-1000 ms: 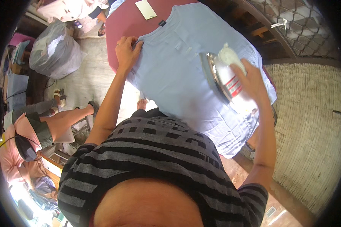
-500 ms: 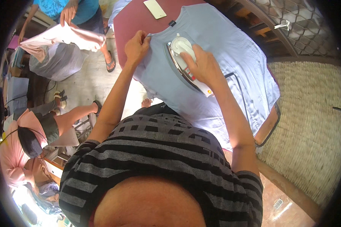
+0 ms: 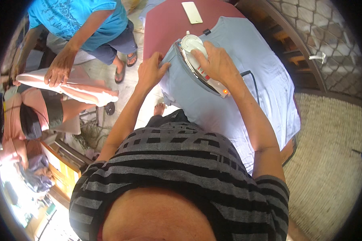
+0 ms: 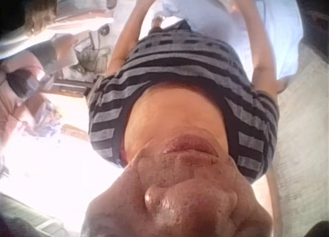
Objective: The person irons a blue shirt on a padded board, moving a handheld iron over different sections of the fabric and lifting the shirt to adjust its position.
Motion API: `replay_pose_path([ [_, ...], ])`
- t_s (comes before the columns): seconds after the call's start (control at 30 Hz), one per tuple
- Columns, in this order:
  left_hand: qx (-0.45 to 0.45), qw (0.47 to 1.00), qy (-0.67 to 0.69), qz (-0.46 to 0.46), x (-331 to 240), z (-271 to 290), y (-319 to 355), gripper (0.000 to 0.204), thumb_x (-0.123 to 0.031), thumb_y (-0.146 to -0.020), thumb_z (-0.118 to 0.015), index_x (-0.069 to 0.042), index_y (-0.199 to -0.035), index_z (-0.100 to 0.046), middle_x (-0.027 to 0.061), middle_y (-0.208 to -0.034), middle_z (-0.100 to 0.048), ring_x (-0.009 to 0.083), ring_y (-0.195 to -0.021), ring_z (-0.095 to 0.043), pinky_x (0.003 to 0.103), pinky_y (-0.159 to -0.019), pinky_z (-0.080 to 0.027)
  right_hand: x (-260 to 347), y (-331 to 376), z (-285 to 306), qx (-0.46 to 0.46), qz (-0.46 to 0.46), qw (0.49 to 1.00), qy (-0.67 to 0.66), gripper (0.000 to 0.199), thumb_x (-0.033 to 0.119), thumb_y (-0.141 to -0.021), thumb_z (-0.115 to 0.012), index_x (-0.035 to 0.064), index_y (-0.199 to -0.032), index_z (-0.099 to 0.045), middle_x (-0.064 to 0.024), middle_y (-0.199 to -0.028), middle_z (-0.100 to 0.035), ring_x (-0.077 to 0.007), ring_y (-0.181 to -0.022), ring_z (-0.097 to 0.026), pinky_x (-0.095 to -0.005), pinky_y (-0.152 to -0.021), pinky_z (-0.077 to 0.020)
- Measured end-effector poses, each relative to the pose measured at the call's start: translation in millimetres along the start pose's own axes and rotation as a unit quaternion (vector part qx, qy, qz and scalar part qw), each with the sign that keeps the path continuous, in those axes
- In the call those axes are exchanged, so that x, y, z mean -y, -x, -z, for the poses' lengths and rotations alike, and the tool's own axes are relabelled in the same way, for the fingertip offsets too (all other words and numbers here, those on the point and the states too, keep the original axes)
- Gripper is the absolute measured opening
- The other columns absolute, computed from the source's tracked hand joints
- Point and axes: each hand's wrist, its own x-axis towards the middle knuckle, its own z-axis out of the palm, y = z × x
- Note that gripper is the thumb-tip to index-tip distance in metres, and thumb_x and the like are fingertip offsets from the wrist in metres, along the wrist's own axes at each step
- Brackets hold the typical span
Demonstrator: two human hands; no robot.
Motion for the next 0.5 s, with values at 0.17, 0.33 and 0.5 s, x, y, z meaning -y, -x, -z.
replay_pose_path([
  [0.17, -0.103, 0.991, -0.006, 0.082, 9.8, -7.4, 21.5, 0.021, -0.029, -0.088, -0.067, -0.008, -0.086, -0.063, 0.0159, -0.069, -0.067, 0.0385, -0.068, -0.066, 0.049, -0.065, -0.050, 2.9, -37.7, -9.4, 0.026, 0.057, 0.998, 0.011, 0.046, 0.041, -0.095, -0.055, -0.0040, -0.087, -0.057, -0.0296, -0.078, -0.064, -0.0443, -0.074, -0.064, -0.0487, -0.069, -0.0494],
  [0.33, -0.199, 0.975, 0.044, 0.094, 17.8, -17.6, 30.4, 0.022, -0.030, -0.088, -0.067, -0.009, -0.085, -0.063, 0.0167, -0.069, -0.066, 0.0392, -0.068, -0.066, 0.049, -0.066, -0.051, 5.7, -53.9, -27.0, 0.029, 0.102, 0.994, -0.022, 0.048, 0.043, -0.096, -0.055, -0.0033, -0.084, -0.052, -0.0264, -0.077, -0.062, -0.0366, -0.067, -0.060, -0.0457, -0.066, -0.0467],
  [0.5, -0.206, 0.968, 0.057, 0.132, 13.1, -26.3, 33.2, 0.020, -0.026, -0.086, -0.069, -0.006, -0.088, -0.064, 0.0174, -0.072, -0.067, 0.0362, -0.071, -0.066, 0.045, -0.067, -0.051, 3.8, -0.8, -14.8, 0.077, 0.050, 0.995, -0.050, 0.053, 0.045, -0.094, -0.054, -0.0077, -0.097, -0.059, -0.0300, -0.087, -0.066, -0.0427, -0.082, -0.067, -0.0476, -0.076, -0.0504],
])
